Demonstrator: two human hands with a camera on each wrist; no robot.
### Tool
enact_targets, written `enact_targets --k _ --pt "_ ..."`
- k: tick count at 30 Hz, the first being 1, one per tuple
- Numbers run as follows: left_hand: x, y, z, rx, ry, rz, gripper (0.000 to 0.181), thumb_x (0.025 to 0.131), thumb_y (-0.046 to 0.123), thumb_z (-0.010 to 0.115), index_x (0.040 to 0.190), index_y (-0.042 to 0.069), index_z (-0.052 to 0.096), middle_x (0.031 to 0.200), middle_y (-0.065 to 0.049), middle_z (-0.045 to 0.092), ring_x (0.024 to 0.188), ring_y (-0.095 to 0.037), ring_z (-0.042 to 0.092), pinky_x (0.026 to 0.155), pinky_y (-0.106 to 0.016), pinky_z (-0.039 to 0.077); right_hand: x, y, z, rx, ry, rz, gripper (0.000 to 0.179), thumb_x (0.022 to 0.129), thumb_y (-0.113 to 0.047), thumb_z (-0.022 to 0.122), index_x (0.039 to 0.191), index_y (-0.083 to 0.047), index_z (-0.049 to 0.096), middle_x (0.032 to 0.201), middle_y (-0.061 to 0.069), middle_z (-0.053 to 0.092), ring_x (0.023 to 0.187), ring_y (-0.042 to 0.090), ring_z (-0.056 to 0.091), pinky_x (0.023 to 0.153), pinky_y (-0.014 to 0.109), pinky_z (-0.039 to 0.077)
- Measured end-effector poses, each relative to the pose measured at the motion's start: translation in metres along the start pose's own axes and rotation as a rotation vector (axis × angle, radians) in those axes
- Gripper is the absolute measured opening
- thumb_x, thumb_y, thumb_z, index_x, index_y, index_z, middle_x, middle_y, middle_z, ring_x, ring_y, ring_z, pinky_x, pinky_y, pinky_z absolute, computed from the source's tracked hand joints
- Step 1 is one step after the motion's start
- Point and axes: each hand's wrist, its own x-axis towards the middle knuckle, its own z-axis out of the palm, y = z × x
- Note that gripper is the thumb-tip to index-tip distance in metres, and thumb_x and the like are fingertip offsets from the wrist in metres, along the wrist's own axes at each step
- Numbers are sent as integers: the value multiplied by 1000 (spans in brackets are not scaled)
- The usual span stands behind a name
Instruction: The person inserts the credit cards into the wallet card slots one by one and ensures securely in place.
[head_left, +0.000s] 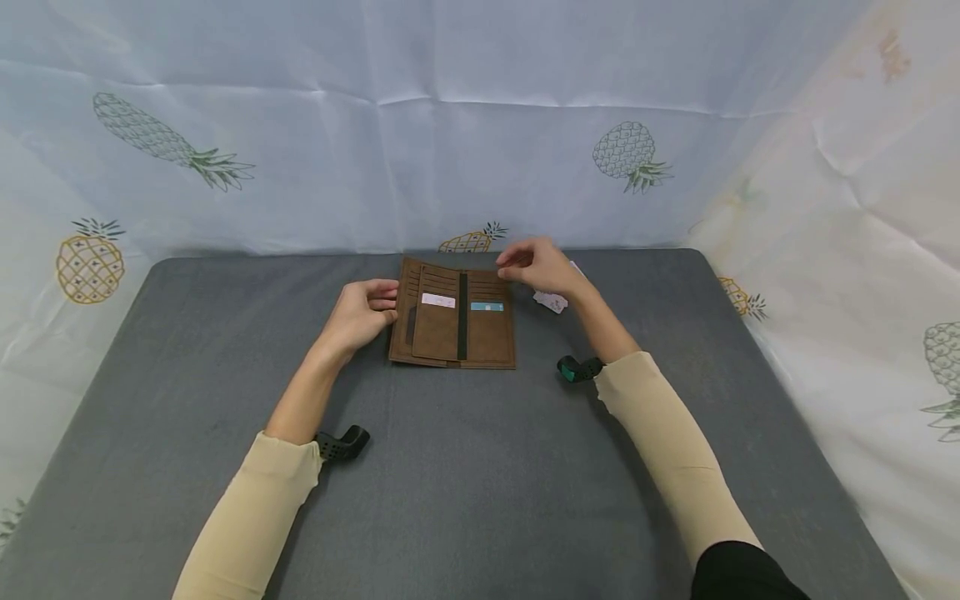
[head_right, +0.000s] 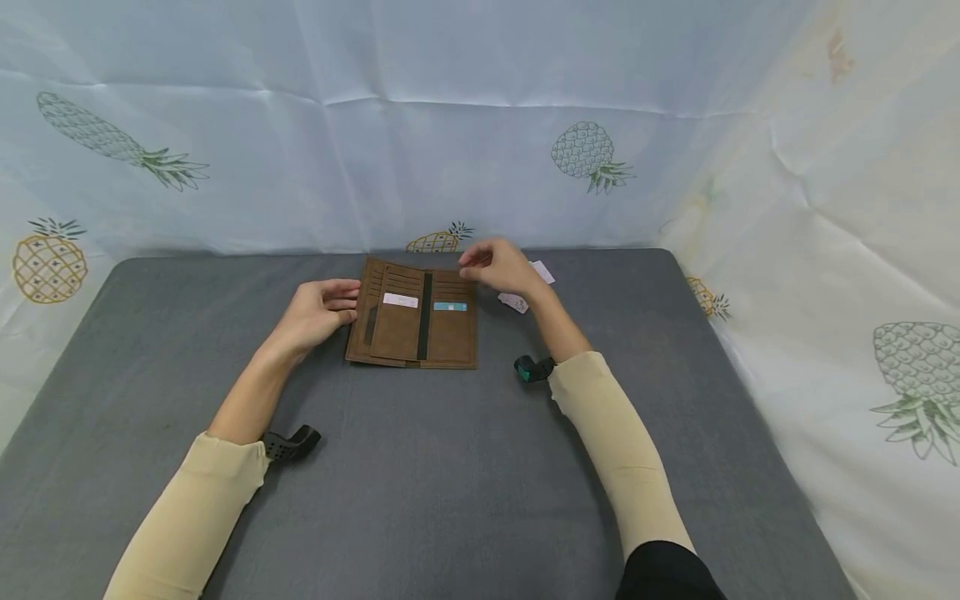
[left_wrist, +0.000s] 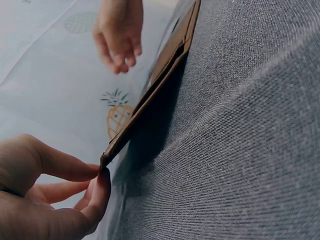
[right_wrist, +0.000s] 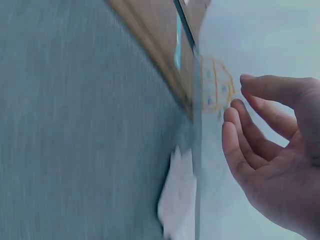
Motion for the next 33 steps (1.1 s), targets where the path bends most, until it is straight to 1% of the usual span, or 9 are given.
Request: enact_targets --k 7,10,13,17,20,24,29,33 --pt "0 1 -1 -7 -1 -4 56 106 -8 56 161 -4 46 157 -28 52 145 -44 56 121 -53 53 -20 27 -30 -61 59 73 30 104 -13 72 125 8 73 120 28 76 109 42 73 88 36 61" --pt "0 2 0 -9 -2 -6 57 106 -8 56 162 -4 46 157 -28 52 145 -44 56 121 -53 53 -28 36 -38 -88 78 125 33 103 -17 73 126 7 73 124 28 74 113 44 73 87 38 61" --pt "0 1 0 -11 -2 -8 57 106 -8 56 162 -4 45 157 -28 52 145 -43 56 121 -53 53 -34 43 -44 -150 95 165 39 100 -20 78 127 6 73 126 28 74 115 44 72 87 43 61" --pt "0 1 0 -10 -2 -5 57 106 -8 56 162 -4 46 157 -28 52 145 -44 56 121 -53 53 -38 49 -47 -253 95 223 49 95 -27 84 128 8 73 127 29 74 114 43 70 95 52 60" --pt "0 1 0 -12 -2 -5 57 106 -8 55 162 -3 46 157 -28 53 145 -43 56 121 -53 53 -40 53 -47 -301 78 277 59 92 -33 87 131 8 72 130 29 73 115 41 68 100 56 58" --pt "0 1 0 -16 -1 -11 57 106 -8 56 162 -3 46 157 -28 53 145 -43 56 121 -52 53 -41 54 -48 -321 55 324 69 90 -39 89 137 7 69 133 28 71 118 39 65 104 56 56" --pt "-1 1 0 -18 -4 -11 57 106 -8 56 162 -3 46 158 -28 52 146 -43 55 122 -52 53 -42 54 -47 -339 58 339 70 89 -39 89 137 7 68 133 27 70 118 39 65 103 56 56" --pt "0 1 0 -21 -4 -15 57 106 -8 56 162 -2 46 158 -27 52 146 -43 55 122 -52 53 -44 55 -46 -332 65 348 70 90 -39 89 136 9 65 132 28 67 115 39 63 102 55 56"
